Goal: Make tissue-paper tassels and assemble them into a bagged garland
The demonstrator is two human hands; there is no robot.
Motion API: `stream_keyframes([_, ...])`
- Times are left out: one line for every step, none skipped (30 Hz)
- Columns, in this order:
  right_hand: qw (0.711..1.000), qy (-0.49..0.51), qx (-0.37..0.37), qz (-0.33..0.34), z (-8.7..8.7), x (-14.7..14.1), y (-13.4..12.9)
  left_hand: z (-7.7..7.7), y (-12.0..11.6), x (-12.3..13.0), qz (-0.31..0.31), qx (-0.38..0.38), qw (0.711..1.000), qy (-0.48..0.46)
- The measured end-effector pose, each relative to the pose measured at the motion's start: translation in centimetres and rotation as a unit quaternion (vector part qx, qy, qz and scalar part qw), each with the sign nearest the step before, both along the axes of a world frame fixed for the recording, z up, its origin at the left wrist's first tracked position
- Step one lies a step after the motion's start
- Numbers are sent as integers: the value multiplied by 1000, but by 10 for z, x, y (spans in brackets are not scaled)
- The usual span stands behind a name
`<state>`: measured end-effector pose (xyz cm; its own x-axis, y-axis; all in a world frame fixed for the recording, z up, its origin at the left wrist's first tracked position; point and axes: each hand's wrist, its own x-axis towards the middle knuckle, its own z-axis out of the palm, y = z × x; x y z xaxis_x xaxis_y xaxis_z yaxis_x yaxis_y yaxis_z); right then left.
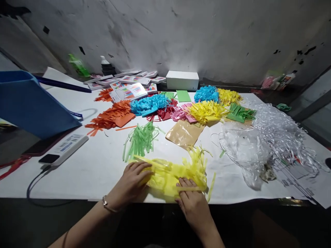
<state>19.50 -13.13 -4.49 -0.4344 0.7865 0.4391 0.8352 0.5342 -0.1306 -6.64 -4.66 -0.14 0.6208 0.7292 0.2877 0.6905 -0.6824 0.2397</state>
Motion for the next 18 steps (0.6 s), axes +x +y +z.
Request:
stream_keyframes([1000, 2, -15, -3, 2, -1, -1, 5, -4, 0, -9, -5, 1000, -7])
stream_keyframes([1000, 5, -28, -4, 3, -2, -1, 10, -10, 4, -30, -15, 999, -13])
stream_keyframes([999, 9, -37, -1, 4, -3, -1, 12, -16, 11, -59, -29, 998, -17])
stream_keyframes([999, 14, -43, 1, 5, -4, -1, 13, -23, 21, -87, -41, 995, -21])
stream_keyframes([999, 19, -47, 2, 6, -5, -1, 12, -28, 32, -106, -50, 993, -24])
stream_keyframes([998, 24, -50, 2, 7, -6, -2, 8, -32, 43, -115, -56, 991, -28])
stream_keyframes([998, 30, -53, 0, 7, -6, -2, 4, -34, 52, -117, -61, 991, -33])
stream_keyframes([998, 35, -55, -2, 8, -6, -3, -1, -35, 58, -110, -64, 991, -39])
stream_keyframes([998, 42, -52, -8, 8, -6, -3, -6, -34, 63, -102, -68, 991, -46])
stream_keyframes([997, 51, -47, -16, 8, -5, -4, -10, -33, 65, -96, -73, 991, -52])
stream_keyframes([997, 62, -40, -23, 9, -5, -4, -12, -31, 65, -92, -81, 991, -57])
stream_keyframes([996, 72, -34, -30, 10, -4, -4, -14, -29, 64, -88, -89, 990, -61])
stream_keyframes([996, 80, -30, -37, 12, -3, -4, -14, -28, 63, -81, -96, 990, -62])
stream_keyframes([995, 87, -28, -45, 15, -2, -3, -13, -27, 62, -74, -102, 990, -61])
stream_keyframes([994, 91, -29, -55, 18, -2, -3, -11, -26, 61, -68, -108, 990, -58])
stream_keyframes([993, 93, -30, -68, 21, -1, -2, -10, -25, 61, -61, -111, 990, -54])
stream_keyframes([992, 94, -28, -83, 25, 1, -2, -8, -25, 61, -57, -115, 991, -50])
stream_keyframes([990, 95, -20, -100, 29, 2, -3, -7, -25, 62, -54, -117, 991, -47])
